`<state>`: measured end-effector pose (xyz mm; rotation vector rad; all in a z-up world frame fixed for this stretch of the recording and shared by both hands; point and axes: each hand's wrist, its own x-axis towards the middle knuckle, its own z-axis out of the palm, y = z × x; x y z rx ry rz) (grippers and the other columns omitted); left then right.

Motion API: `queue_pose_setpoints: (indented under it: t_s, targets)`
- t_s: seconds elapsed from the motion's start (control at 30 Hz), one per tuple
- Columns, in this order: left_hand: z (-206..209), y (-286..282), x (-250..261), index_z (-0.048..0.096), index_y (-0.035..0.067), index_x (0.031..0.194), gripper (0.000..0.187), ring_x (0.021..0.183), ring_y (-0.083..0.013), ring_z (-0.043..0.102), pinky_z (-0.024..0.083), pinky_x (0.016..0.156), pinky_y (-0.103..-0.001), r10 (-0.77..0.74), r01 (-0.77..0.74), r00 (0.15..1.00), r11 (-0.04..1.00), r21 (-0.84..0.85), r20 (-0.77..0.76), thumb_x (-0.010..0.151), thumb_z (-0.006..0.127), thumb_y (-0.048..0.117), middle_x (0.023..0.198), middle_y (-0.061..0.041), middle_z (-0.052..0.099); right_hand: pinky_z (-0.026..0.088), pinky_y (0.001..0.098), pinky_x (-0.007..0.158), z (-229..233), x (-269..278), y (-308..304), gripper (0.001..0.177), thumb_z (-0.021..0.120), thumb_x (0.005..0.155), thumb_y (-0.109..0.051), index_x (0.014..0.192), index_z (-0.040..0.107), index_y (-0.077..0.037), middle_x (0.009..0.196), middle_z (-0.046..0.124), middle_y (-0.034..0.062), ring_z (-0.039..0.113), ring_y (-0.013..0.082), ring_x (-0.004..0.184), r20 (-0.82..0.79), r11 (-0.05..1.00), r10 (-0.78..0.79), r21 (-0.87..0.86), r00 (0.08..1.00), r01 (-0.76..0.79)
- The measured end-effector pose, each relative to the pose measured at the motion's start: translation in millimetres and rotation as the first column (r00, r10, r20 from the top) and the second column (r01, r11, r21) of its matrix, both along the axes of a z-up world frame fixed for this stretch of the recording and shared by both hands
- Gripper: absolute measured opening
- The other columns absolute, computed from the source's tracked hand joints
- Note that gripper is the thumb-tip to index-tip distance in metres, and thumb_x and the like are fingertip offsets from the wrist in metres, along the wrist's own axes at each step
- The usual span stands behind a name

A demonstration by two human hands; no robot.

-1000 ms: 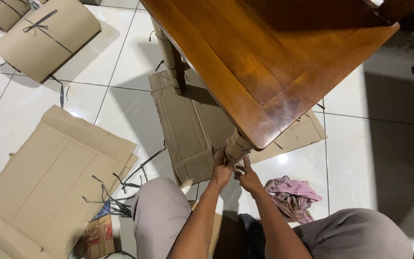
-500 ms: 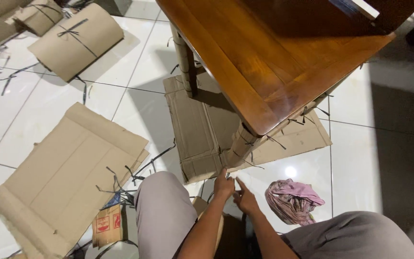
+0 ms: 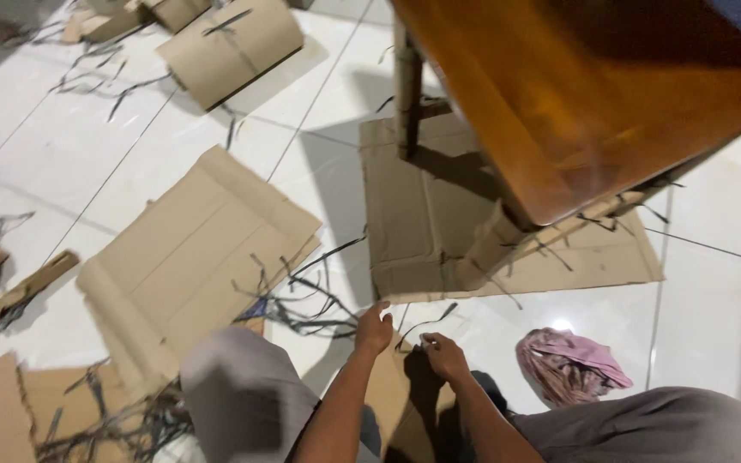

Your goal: Wrapping wooden chair legs with protective cardboard and securing them with plastic ties

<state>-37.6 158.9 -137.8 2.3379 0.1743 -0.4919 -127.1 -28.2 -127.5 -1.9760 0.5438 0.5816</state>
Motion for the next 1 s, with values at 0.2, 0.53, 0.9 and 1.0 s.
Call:
queue_pose_setpoints:
  t_s: [0.2,0.53,0.9,1.0]
  targets:
    - [19.1,54.5,-16.6,0.06,0.016,0.143,0.044,0.139,-0.0401,0.051,0.044,0.114,-0.054,0.103,-0.111,0.984,0.993,-0.045,-0.149,0.101,0.053,0.028,0.145,-0.02,0.059,0.054,0.0549,0.102,-34.6,8.7,16.2,0.04,0.062,0.095,-0.04,0.133,0.071,-0.03,0.129,0.072,0.0152,0.064,0.0417,0.124,-0.027,0.999,0.034,-0.031,0.999,-0.034]
    - [-5.9,87.1,-52.1,0.06,0.019,0.144,0.047,0.139,-0.0339,0.053,0.044,0.115,-0.047,0.199,-0.2,0.968,0.98,0.012,-0.15,0.099,0.052,0.03,0.146,-0.013,0.06,0.057,0.0542,0.097,-33.2,17.6,44.9,0.038,0.057,0.098,-0.038,0.128,0.071,-0.019,0.119,0.073,0.0188,0.068,0.0426,0.115,-0.007,0.989,0.076,-0.129,0.997,-0.076]
    - [36.7,82.6,-115.1,0.054,0.007,0.147,0.048,0.149,-0.0471,0.032,0.044,0.117,-0.059,0.023,-0.019,0.987,0.999,0.032,-0.156,0.101,0.05,0.02,0.165,-0.019,0.032,0.059,0.0532,0.09,20.2,21.1,95.6,0.032,0.065,0.094,-0.029,0.113,0.073,-0.005,0.108,0.07,0.0222,0.07,0.0433,0.104,0.148,0.969,0.07,-0.245,0.987,-0.032]
    - [55.1,83.5,-124.2,0.054,0.011,0.147,0.049,0.154,-0.0452,0.022,0.041,0.118,-0.06,0.018,0.001,0.98,0.996,0.093,-0.198,0.1,0.053,0.024,0.171,-0.014,0.021,0.055,0.045,0.101,21.2,20.2,106.7,0.026,0.064,0.097,-0.025,0.116,0.073,-0.01,0.118,0.06,0.0148,0.067,0.0363,0.112,0.168,0.981,0.074,-0.191,0.983,-0.041]
